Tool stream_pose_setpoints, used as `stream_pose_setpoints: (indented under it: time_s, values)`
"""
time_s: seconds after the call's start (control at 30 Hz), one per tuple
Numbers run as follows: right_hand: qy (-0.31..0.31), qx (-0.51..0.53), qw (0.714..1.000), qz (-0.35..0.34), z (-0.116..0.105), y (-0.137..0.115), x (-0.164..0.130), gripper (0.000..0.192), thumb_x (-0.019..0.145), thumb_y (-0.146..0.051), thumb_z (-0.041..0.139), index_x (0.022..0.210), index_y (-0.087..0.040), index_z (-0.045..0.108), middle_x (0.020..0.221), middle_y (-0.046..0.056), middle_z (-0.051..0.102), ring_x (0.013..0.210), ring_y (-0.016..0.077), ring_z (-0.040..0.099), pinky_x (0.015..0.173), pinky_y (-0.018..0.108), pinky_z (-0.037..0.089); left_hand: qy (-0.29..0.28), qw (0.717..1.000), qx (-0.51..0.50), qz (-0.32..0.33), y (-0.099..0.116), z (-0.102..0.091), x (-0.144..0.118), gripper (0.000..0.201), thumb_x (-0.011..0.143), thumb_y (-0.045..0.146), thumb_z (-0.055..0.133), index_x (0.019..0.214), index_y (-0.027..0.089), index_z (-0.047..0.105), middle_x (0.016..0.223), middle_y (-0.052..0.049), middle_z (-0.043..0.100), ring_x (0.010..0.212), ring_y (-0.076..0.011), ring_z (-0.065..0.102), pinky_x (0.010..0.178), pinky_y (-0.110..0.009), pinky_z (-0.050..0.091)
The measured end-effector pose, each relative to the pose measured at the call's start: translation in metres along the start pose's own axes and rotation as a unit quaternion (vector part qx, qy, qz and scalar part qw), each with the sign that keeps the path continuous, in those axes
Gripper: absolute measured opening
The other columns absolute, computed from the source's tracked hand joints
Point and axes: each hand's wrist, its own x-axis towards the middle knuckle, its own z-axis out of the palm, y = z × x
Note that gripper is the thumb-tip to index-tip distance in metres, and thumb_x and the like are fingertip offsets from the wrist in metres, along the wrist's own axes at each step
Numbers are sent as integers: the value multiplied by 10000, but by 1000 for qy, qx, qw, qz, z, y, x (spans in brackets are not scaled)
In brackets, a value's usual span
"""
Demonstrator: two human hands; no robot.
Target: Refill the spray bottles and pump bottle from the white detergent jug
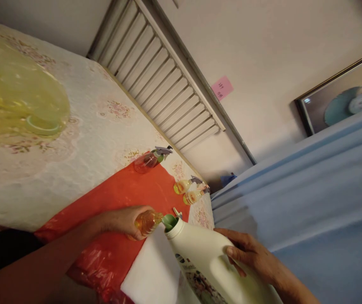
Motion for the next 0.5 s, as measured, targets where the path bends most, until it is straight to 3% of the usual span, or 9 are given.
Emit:
stream_pose_setpoints:
  time_s: [0.5]
  values:
    - [-6, 9, 1000, -4, -1, -1, 0, 563, 935, -525, 582, 1380, -179, 572, 731, -2, 546, 517, 76, 409, 450, 195, 335, 5, 1000, 20, -2, -1, -2, -1, 680, 573, 200, 761, 1219, 255, 554, 1140, -15, 696, 1068, -287, 659, 768, -277, 522]
